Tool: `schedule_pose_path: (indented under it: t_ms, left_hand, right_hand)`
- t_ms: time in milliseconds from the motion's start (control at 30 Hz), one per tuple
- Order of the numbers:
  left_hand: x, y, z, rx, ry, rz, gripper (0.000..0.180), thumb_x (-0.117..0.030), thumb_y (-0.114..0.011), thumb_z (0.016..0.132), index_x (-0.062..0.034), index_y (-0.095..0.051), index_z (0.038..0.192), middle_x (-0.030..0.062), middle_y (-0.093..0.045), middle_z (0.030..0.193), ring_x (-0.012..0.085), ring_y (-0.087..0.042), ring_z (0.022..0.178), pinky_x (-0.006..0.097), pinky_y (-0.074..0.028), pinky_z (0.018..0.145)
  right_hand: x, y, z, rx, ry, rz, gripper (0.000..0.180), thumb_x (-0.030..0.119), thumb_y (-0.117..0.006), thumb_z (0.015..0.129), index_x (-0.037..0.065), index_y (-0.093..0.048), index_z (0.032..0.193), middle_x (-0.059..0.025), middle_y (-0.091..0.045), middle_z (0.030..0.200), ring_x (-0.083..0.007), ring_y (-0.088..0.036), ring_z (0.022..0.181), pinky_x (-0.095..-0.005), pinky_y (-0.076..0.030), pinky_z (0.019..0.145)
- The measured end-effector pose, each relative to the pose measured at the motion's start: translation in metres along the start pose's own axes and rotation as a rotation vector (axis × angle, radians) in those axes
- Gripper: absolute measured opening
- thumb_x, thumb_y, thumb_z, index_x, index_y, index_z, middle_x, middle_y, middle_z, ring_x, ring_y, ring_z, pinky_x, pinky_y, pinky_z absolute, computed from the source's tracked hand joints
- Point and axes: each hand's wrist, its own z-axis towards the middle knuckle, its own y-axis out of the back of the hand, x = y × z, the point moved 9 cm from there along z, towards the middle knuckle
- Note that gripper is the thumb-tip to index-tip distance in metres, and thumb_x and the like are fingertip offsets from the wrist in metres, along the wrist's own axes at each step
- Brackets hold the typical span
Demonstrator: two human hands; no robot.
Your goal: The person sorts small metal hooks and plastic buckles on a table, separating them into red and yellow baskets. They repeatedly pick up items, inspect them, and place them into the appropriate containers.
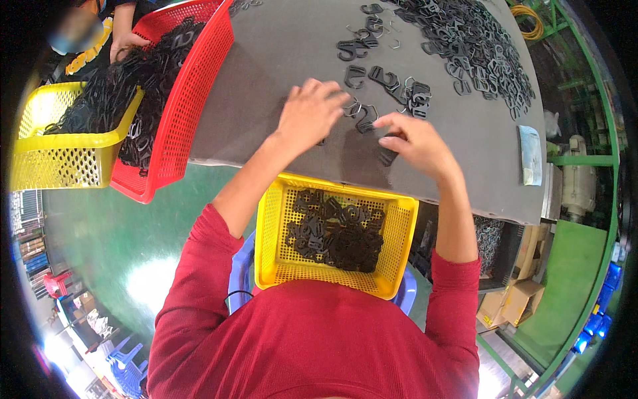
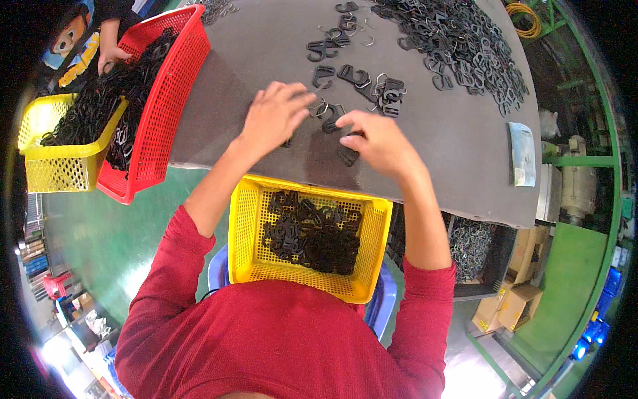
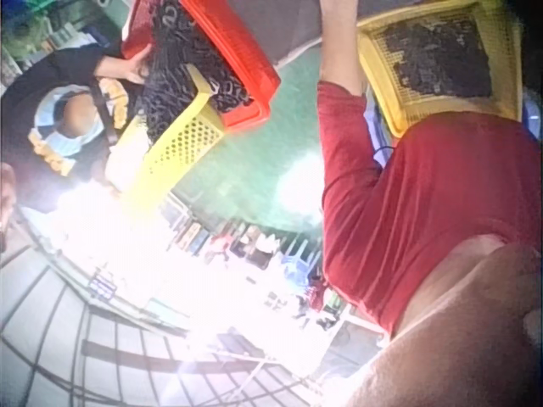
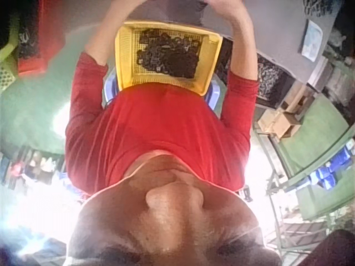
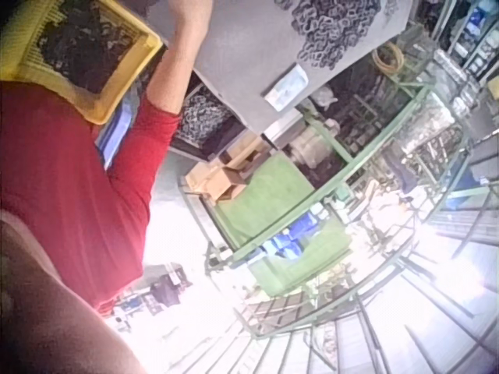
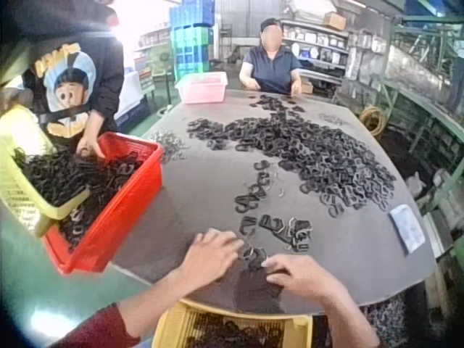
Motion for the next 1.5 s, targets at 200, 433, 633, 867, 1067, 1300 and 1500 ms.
schedule_pose_path:
  t_ms: [200,433,633,867,1067,1300,1500]
  left_hand:
    - [0.021,0.025,-0.010,-0.116,0.104,-0.238,0.030,-0.014,-0.063,0.080,-0.0086,-0.063,0.110,0.0067,-0.058,0.111,0.0262,-0.053,0.102,0.036,-0.044,0.088]
    - [0.002,0.027,-0.061,0.027,0.046,-0.053,0.037,-0.023,-0.067,0.078,-0.0087,-0.061,0.112,0.0048,-0.057,0.111,0.0258,-0.053,0.100,0.037,-0.045,0.084]
    - [0.004,0.023,-0.062,-0.103,-0.034,-0.097,0.027,-0.027,-0.063,0.081,-0.0076,-0.063,0.100,0.0046,-0.059,0.094,0.0244,-0.055,0.091,0.037,-0.047,0.076]
    - [-0.043,0.020,-0.053,0.289,-0.122,-0.637,0.011,-0.015,-0.061,0.083,-0.0033,-0.059,0.083,0.0116,-0.056,0.076,0.0296,-0.054,0.072,0.037,-0.045,0.065]
    - [0.027,0.015,0.053,-0.196,0.007,-0.264,0.030,-0.026,-0.064,0.082,-0.0023,-0.061,0.100,0.0112,-0.060,0.095,0.0293,-0.056,0.088,0.037,-0.046,0.078]
    - [0.044,-0.055,0.126,0.044,0.119,0.166,0.045,-0.029,-0.062,0.082,0.0016,-0.052,0.114,0.0106,-0.055,0.103,0.0307,-0.053,0.094,0.039,-0.048,0.082]
    - [0.079,-0.042,0.116,-0.132,0.119,-0.136,0.028,-0.013,-0.053,0.086,-0.0005,-0.054,0.112,0.0110,-0.060,0.098,0.0263,-0.058,0.091,0.033,-0.052,0.072]
  right_hand:
    - [0.009,-0.041,-0.002,-0.010,-0.054,-0.383,0.036,0.016,-0.045,0.090,0.013,-0.051,0.125,-0.0164,-0.060,0.112,-0.0354,-0.056,0.102,-0.0430,-0.046,0.085]
    - [0.017,-0.049,-0.015,0.081,-0.010,-0.534,0.040,0.012,-0.042,0.086,0.016,-0.053,0.125,-0.0149,-0.064,0.098,-0.0353,-0.061,0.088,-0.0464,-0.050,0.073]
    - [0.055,-0.101,-0.077,0.573,0.198,-0.265,0.027,0.021,-0.061,0.078,0.014,-0.065,0.104,-0.0148,-0.066,0.089,-0.0335,-0.063,0.086,-0.0441,-0.050,0.076]
    - [0.014,0.031,0.037,-0.292,0.136,-0.469,0.026,0.023,-0.062,0.081,0.011,-0.062,0.104,-0.0115,-0.063,0.095,-0.0305,-0.057,0.097,-0.0406,-0.047,0.081]
    - [-0.020,0.042,0.091,-0.314,-0.003,-0.528,0.040,0.016,-0.072,0.071,0.012,-0.061,0.110,-0.0132,-0.058,0.104,-0.0305,-0.055,0.100,-0.0415,-0.045,0.085]
    - [-0.092,0.085,0.127,-0.349,-0.079,0.982,0.023,0.012,-0.063,0.084,0.001,-0.062,0.105,-0.0034,-0.060,0.084,-0.0118,-0.056,0.073,-0.0260,-0.045,0.064]
    - [-0.123,0.121,0.230,-0.417,-0.345,0.690,0.035,0.032,-0.063,0.084,0.003,-0.063,0.104,-0.0053,-0.063,0.080,-0.0173,-0.059,0.071,-0.0298,-0.047,0.066]
